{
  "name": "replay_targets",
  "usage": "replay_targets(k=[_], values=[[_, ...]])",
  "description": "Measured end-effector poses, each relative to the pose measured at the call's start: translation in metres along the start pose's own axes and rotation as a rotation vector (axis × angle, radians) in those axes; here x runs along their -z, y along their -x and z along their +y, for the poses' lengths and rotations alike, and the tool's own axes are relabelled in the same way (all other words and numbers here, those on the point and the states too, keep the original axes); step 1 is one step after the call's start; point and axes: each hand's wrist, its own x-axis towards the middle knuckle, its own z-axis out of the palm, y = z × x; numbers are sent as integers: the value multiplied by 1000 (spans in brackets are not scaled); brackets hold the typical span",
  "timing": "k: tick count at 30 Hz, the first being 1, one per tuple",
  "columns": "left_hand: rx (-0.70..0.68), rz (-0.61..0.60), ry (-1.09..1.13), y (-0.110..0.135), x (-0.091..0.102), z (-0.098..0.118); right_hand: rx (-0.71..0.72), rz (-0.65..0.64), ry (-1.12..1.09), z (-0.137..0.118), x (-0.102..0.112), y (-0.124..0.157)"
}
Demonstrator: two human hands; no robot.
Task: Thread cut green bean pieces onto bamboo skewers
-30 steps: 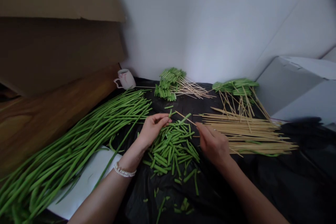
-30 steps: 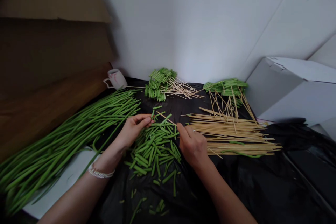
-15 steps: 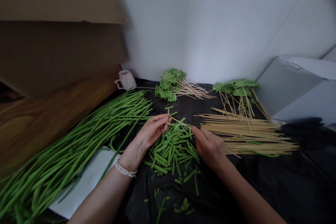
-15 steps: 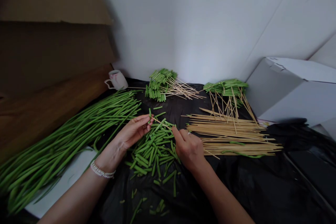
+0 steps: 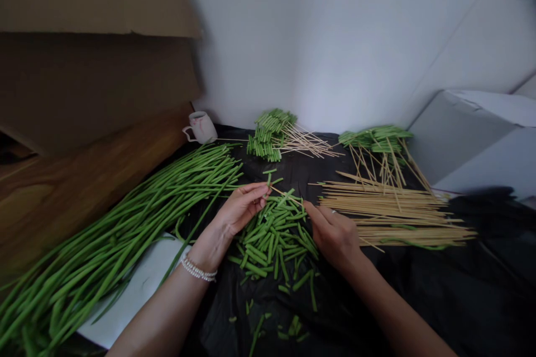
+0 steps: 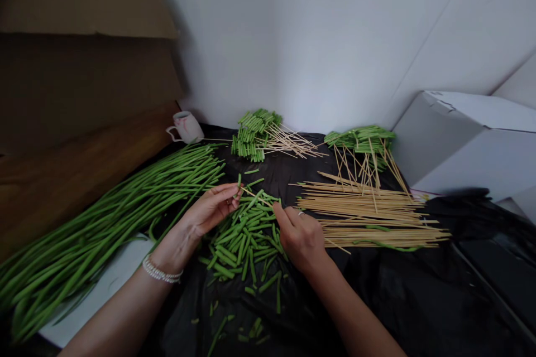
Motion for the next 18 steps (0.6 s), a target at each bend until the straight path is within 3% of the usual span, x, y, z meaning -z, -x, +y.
replay_targets(k=[6, 18], values=[[22, -35, -35, 0, 0, -2, -8, -15, -35, -1, 0, 0], [-31, 14, -176, 1, -2, -7, -48, -91, -24, -4, 0, 2]])
